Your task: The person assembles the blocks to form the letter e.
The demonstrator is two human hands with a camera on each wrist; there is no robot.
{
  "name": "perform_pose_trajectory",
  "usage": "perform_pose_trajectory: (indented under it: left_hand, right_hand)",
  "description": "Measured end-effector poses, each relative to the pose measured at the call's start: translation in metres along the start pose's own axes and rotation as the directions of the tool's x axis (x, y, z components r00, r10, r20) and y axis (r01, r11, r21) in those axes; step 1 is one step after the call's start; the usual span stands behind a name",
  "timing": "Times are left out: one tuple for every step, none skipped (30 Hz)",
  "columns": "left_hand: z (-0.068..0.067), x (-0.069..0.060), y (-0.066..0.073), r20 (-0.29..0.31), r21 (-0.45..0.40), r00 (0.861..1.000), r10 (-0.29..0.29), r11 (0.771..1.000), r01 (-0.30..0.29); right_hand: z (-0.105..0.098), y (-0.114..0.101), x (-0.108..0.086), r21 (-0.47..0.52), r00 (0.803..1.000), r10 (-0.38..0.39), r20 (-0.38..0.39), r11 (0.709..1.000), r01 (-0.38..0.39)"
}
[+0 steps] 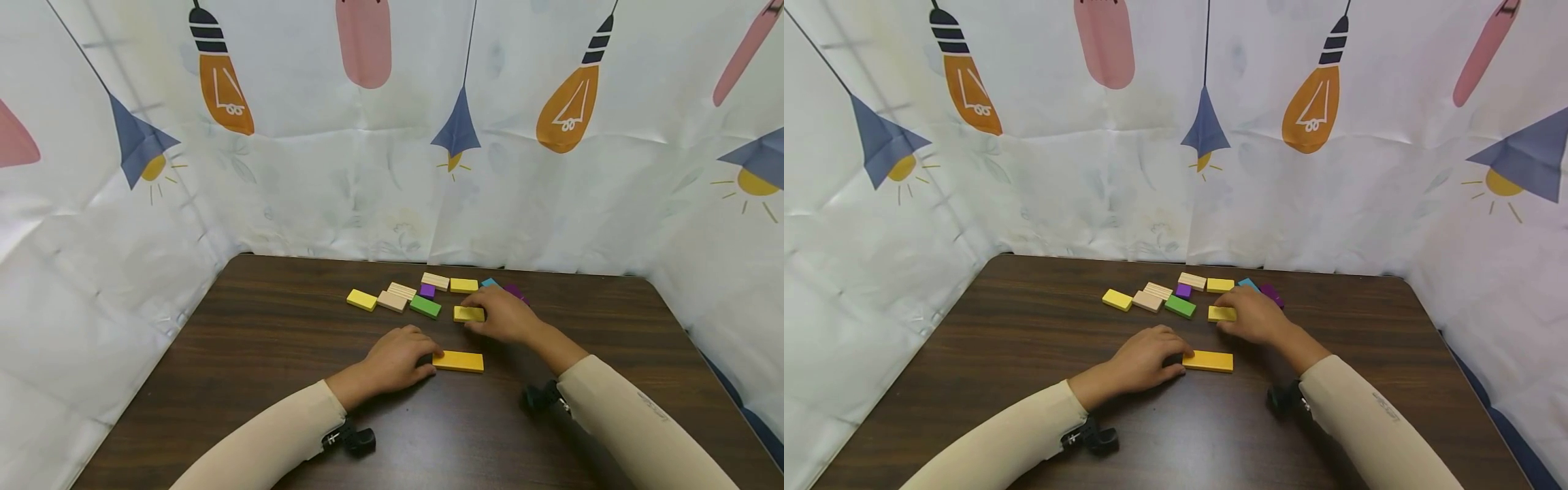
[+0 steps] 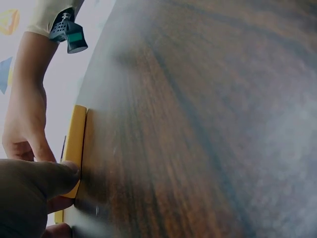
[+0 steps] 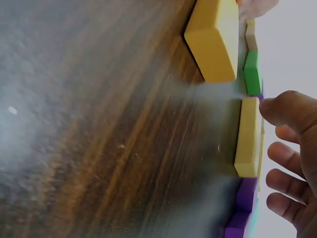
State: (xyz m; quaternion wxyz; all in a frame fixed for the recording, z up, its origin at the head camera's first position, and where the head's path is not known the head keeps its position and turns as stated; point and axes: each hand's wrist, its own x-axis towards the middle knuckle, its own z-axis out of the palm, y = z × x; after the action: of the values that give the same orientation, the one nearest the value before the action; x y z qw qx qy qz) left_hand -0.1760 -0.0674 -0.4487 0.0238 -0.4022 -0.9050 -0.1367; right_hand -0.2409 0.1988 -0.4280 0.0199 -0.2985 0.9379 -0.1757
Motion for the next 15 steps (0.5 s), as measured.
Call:
perform_pose_trajectory:
  left_hand:
    - [0.0,0.0,0.0,-0.001,0.001,1.0,-0.001,1.0,0.001]
    - [0.0,0.0,0.0,-0.004,0.002,1.0,0.001,1.0,-0.001]
    - [0.0,0.001,0.0,-0.005,0.003,1.0,0.0,1.0,0.0]
    - [0.0,0.001,0.0,-0.005,0.003,1.0,-0.001,1.0,0.001]
    - [0.0,0.001,0.0,-0.005,0.003,1.0,-0.001,1.0,0.001]
    - [0.0,0.001,0.0,-0.006,0.002,1.0,-0.002,1.0,0.002]
    - [0.0,0.001,0.0,-0.006,0.001,1.0,-0.003,1.0,0.003]
    - [0.0,0.001,0.0,-0.006,0.0,1.0,-0.005,1.0,0.005]
    - [-0.001,0.001,0.0,-0.006,-0.001,1.0,-0.007,1.0,0.007]
    - [-0.001,0.001,0.0,-0.007,-0.003,1.0,-0.009,1.0,0.009]
    - [-0.001,0.001,0.0,-0.008,-0.003,1.0,-0.011,1.0,0.011]
    - [-0.001,0.001,0.0,-0.008,-0.004,1.0,-0.012,1.0,0.012]
    - [-0.001,0.001,0.0,-0.009,-0.004,1.0,-0.014,1.0,0.014]
    - [-0.001,0.001,0.0,-0.009,-0.005,1.0,-0.015,1.0,0.015]
    - [0.0,0.001,0.0,-0.009,-0.005,1.0,-0.017,1.0,0.017]
  right_hand:
    - [0.001,0.002,0.001,-0.002,1.0,0.0,0.002,1.0,0.0]
    - [0.001,0.003,0.003,-0.006,1.0,0.001,0.005,1.0,-0.001]
    - [0.002,0.004,0.004,-0.01,1.0,0.002,0.011,1.0,-0.002]
    - [0.002,0.005,0.005,-0.012,1.0,0.004,0.016,1.0,-0.004]
    - [0.002,0.006,0.006,-0.013,1.0,0.006,0.021,1.0,-0.006]
    - [0.003,0.007,0.007,-0.017,1.0,0.004,0.025,1.0,-0.004]
    - [0.003,0.007,0.008,-0.022,1.0,-0.003,0.027,1.0,0.003]
    - [0.004,0.008,0.01,-0.026,1.0,-0.01,0.028,1.0,0.01]
    - [0.004,0.008,0.01,-0.03,0.999,-0.016,0.028,0.999,0.017]
    - [0.004,0.008,0.011,-0.035,0.999,-0.023,0.027,0.999,0.024]
    - [0.004,0.008,0.012,-0.04,0.999,-0.029,0.025,0.999,0.03]
    - [0.005,0.008,0.013,-0.048,0.999,-0.036,0.023,0.998,0.037]
    - [0.005,0.008,0.014,-0.052,0.999,-0.041,0.021,0.998,0.042]
    - [0.005,0.008,0.015,-0.056,0.999,-0.044,0.021,0.997,0.045]
    - [0.005,0.008,0.016,-0.062,0.999,-0.045,0.023,0.997,0.047]
